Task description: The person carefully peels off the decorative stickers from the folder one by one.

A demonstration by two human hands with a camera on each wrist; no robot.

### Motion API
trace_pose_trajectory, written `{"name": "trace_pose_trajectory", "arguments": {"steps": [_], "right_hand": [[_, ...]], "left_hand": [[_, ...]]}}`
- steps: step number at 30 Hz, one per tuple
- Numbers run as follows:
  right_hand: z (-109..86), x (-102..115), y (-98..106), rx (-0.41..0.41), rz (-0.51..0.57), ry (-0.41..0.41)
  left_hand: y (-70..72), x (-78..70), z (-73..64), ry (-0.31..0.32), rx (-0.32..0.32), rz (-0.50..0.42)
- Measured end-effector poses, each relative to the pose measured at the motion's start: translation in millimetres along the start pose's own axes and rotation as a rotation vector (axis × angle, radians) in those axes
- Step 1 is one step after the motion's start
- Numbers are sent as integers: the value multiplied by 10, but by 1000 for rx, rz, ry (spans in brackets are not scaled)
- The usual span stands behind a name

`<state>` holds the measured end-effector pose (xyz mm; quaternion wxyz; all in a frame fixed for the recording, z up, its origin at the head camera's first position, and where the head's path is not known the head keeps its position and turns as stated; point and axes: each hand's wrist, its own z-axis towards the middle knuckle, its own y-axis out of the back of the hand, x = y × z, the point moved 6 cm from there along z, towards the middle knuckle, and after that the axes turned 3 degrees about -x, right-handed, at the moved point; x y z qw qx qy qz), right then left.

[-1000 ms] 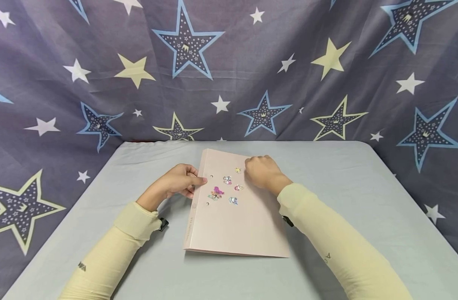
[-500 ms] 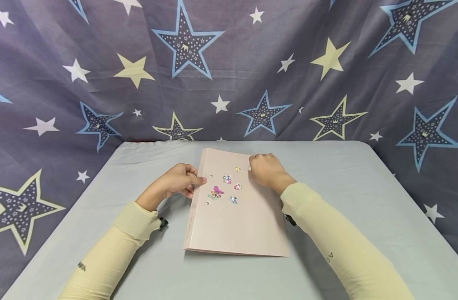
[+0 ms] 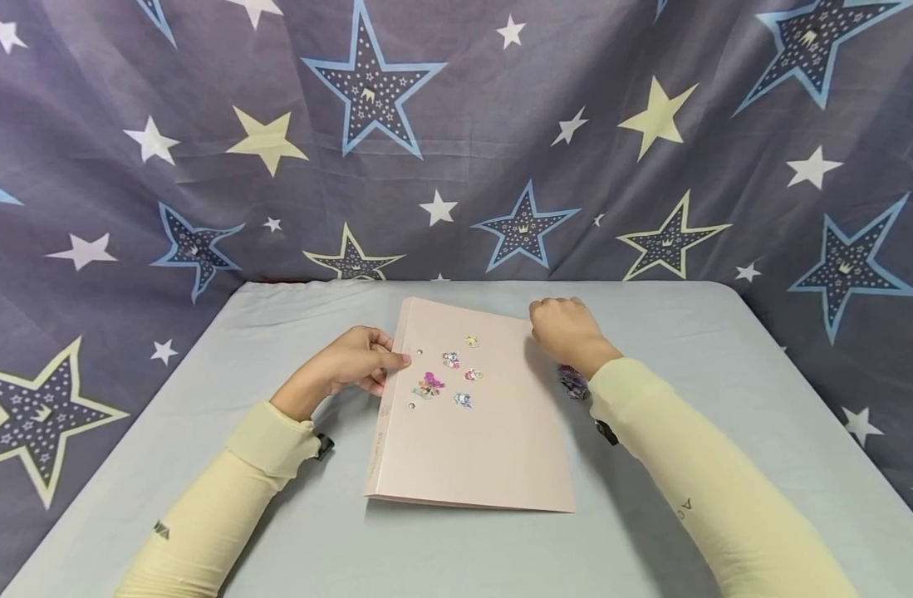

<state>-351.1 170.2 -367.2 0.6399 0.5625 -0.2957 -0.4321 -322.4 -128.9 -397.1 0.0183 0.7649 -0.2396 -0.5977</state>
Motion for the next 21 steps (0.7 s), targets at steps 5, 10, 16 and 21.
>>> {"name": "trace_pose_trajectory", "arguments": {"steps": [5,10,16,21], "right_hand": [[-68,-139,-43,45,-35,-16],[-136,-232,-85,53,-34,-12],[-199,-263,-171,88,-25,8],[-241,-239,-223,115,-14,38]], "left_hand": [[5,6,-8,8,-7,0],[10,14,-4,7,-7,-1],[12,16,-9,9,-6,-4],[12,18,-1,14,-6,-2]]}}
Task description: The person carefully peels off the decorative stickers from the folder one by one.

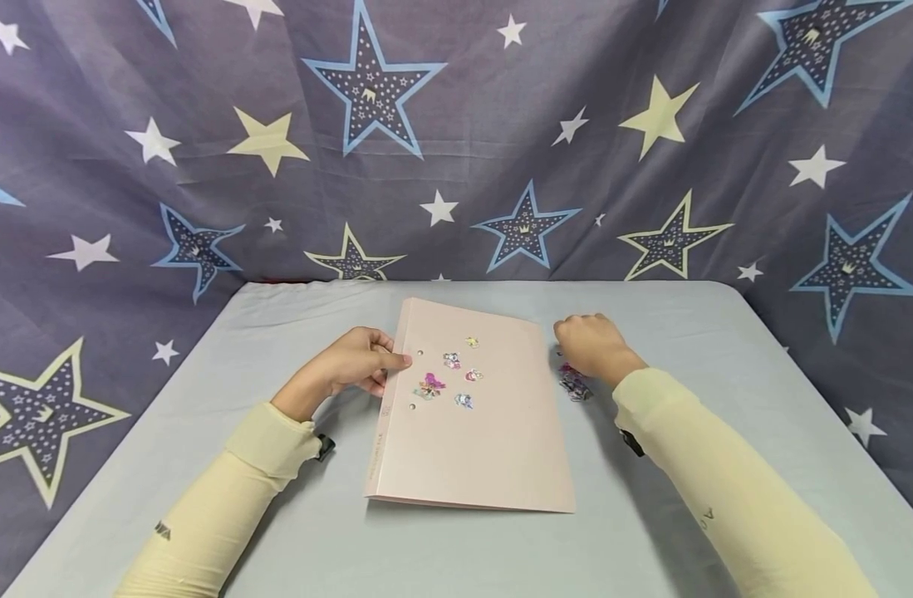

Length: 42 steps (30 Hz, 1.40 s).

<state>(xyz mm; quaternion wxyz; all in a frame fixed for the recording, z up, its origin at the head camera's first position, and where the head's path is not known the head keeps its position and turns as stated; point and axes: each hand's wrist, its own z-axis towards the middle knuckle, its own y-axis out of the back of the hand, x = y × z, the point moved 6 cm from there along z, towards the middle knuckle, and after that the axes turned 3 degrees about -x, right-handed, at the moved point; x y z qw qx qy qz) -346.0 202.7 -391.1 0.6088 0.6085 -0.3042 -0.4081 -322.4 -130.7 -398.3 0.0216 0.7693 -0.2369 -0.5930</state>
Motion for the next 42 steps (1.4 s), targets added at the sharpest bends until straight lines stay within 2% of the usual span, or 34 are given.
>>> {"name": "trace_pose_trajectory", "arguments": {"steps": [7,24,32,42], "right_hand": [[-25,23,-64,-1,47,50],[-17,55,-116,65,65,48],[6,91,-57,-6,63,47],[27,253,48,-118,51,92]], "left_hand": [[-2,8,10,6,-6,-1],[-13,2,10,-2,3,-4],[-12,16,24,2,3,-5],[-13,9,9,3,3,-3]]}}
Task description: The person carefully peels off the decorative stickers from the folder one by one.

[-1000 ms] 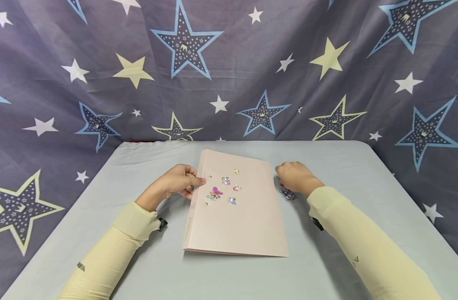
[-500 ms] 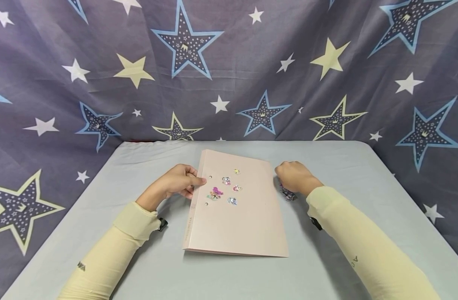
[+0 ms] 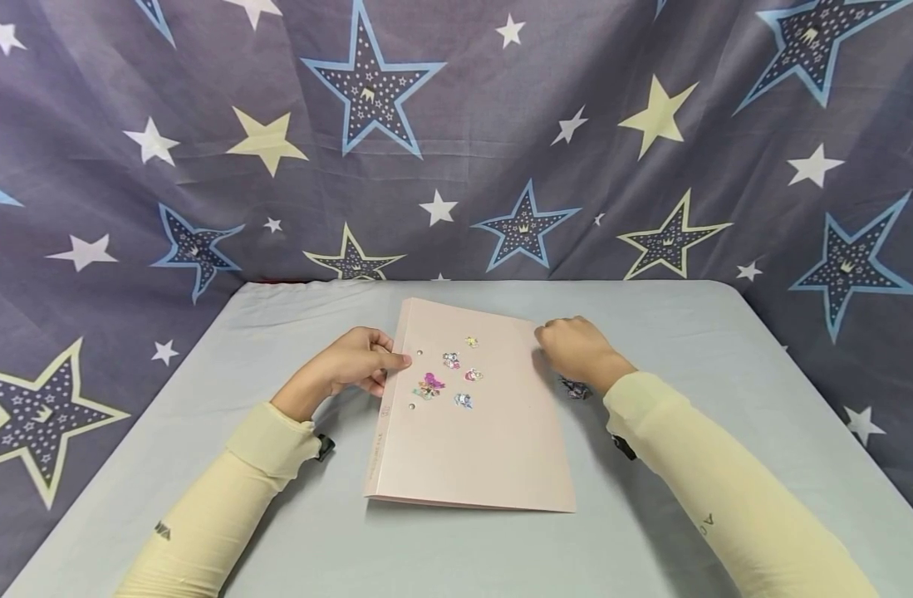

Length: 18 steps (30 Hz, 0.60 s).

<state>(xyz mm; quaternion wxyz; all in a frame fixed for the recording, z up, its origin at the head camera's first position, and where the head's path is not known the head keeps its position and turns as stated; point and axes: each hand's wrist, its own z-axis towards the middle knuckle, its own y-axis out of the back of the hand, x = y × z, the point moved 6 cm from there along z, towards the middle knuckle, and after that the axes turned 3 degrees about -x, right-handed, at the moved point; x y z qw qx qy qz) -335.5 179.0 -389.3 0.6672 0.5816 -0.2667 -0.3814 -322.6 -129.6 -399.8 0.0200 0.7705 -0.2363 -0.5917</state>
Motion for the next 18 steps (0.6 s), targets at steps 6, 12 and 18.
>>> {"name": "trace_pose_trajectory", "arguments": {"steps": [6,12,18], "right_hand": [[18,134,31,-52,38,33],[63,315,91,-105,94,115],[74,501,162,-149,155,231]], "left_hand": [[-2,0,-1,-1,-3,2],[-1,-2,2,0,-5,0],[0,1,5,-6,-1,-1]]}}
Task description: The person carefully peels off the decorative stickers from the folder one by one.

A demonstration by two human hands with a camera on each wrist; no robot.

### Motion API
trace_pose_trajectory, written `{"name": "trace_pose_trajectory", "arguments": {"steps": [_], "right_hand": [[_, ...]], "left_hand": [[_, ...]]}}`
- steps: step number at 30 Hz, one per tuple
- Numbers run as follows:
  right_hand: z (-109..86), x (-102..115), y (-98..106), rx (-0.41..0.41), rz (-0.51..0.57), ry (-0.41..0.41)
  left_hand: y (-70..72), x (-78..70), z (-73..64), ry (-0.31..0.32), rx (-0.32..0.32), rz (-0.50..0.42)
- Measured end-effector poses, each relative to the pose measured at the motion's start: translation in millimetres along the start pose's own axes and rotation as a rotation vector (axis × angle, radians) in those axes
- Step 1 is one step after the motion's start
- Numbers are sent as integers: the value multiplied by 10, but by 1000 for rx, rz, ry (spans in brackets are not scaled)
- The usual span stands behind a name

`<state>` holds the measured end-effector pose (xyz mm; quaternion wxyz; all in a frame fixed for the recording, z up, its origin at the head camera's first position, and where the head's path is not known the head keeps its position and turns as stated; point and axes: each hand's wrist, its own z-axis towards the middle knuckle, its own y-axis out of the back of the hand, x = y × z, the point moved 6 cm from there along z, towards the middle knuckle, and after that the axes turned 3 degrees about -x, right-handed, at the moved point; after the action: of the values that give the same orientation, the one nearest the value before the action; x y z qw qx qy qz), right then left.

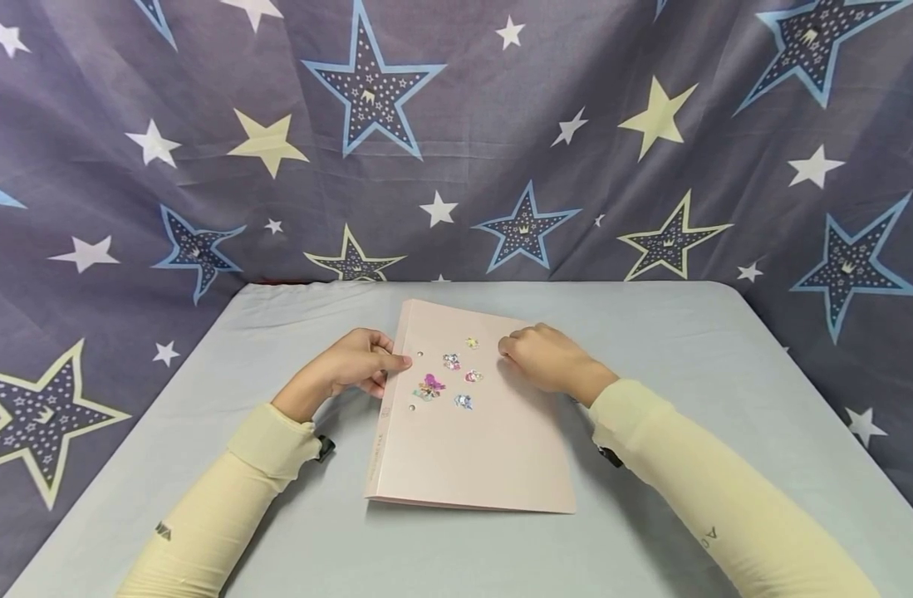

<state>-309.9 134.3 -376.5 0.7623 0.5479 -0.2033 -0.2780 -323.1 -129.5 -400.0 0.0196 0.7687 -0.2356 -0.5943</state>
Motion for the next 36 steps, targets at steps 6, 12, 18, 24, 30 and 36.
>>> {"name": "trace_pose_trajectory", "arguments": {"steps": [6,12,18,24,30,36], "right_hand": [[62,153,3,-24,16,84],[101,298,-20,-21,-14,118],[142,384,-42,-3,-45,127],[187,413,-45,29,-29,125],[228,444,-53,79,-52,155],[251,487,-42,98,-79,194]], "left_hand": [[5,9,-5,-1,0,4],[6,9,-11,5,1,-2],[-6,3,-15,8,1,-2],[-12,-8,-11,7,1,-1],[-11,-7,-3,10,5,-5],[-4,-2,1,11,3,-6]]}}
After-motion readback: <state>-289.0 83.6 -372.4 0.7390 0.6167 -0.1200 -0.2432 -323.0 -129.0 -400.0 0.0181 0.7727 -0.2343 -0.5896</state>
